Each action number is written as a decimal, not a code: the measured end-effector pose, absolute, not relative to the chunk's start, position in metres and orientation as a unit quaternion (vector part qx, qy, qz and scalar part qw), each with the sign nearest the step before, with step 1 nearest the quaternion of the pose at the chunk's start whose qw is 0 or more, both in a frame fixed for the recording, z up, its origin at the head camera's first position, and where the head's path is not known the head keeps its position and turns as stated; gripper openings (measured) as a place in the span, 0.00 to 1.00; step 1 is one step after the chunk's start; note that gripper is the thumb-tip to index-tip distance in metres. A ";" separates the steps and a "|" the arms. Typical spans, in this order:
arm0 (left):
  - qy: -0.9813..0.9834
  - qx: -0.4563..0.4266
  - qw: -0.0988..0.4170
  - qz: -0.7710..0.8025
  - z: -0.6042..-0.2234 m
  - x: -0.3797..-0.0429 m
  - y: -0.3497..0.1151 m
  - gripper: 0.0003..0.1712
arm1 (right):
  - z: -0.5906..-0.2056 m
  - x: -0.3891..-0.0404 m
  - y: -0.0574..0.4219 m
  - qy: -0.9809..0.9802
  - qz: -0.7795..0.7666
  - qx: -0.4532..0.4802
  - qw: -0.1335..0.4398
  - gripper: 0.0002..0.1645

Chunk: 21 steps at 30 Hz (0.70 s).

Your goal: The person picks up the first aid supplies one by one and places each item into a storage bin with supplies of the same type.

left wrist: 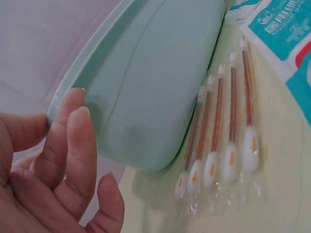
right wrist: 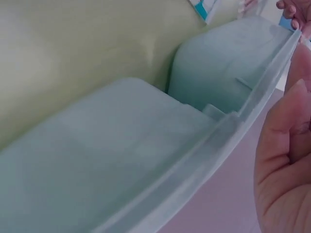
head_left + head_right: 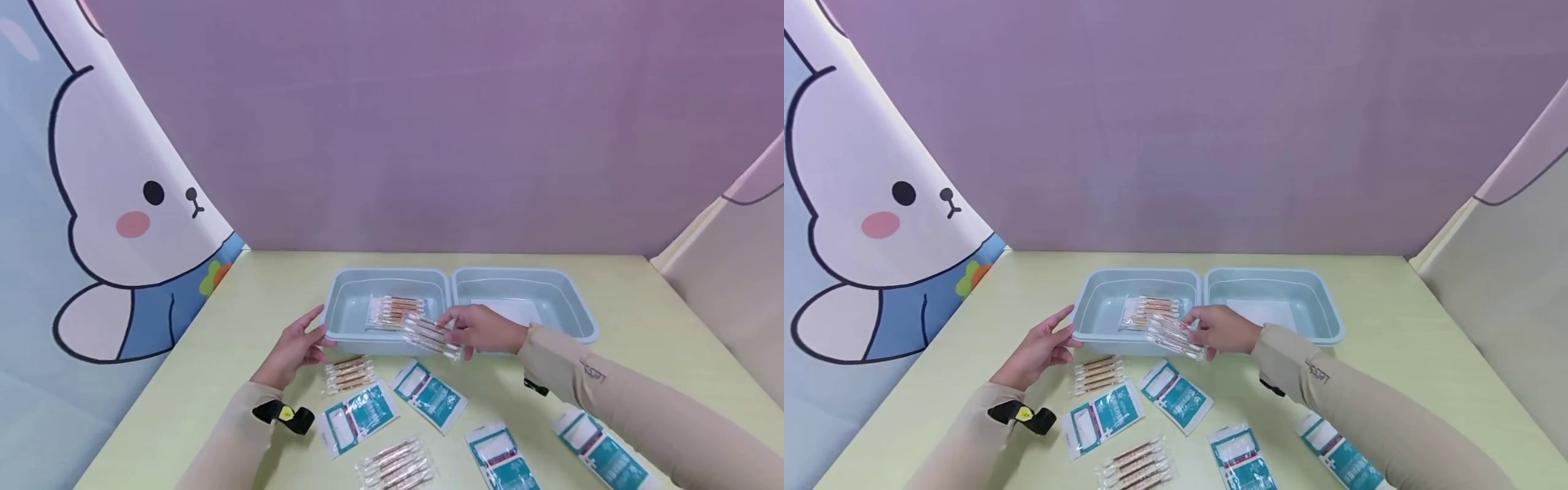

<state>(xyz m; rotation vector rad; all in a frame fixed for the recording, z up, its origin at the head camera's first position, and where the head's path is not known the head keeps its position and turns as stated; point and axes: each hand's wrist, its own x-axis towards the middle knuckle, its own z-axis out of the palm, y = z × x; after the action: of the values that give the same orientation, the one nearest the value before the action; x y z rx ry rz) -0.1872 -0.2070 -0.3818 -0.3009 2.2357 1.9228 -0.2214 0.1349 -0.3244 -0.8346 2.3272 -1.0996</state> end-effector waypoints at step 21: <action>0.727 -0.109 0.096 0.671 -0.379 -0.177 -0.196 0.31 | -0.286 -0.272 0.045 0.878 -0.307 -0.308 0.201 0.19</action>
<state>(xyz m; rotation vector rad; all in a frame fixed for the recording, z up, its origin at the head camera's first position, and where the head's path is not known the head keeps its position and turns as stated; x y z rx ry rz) -0.1768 -0.1961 -0.3788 -0.3231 2.1547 1.9888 -0.2718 0.0448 -0.2858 -0.8605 2.4522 -0.8581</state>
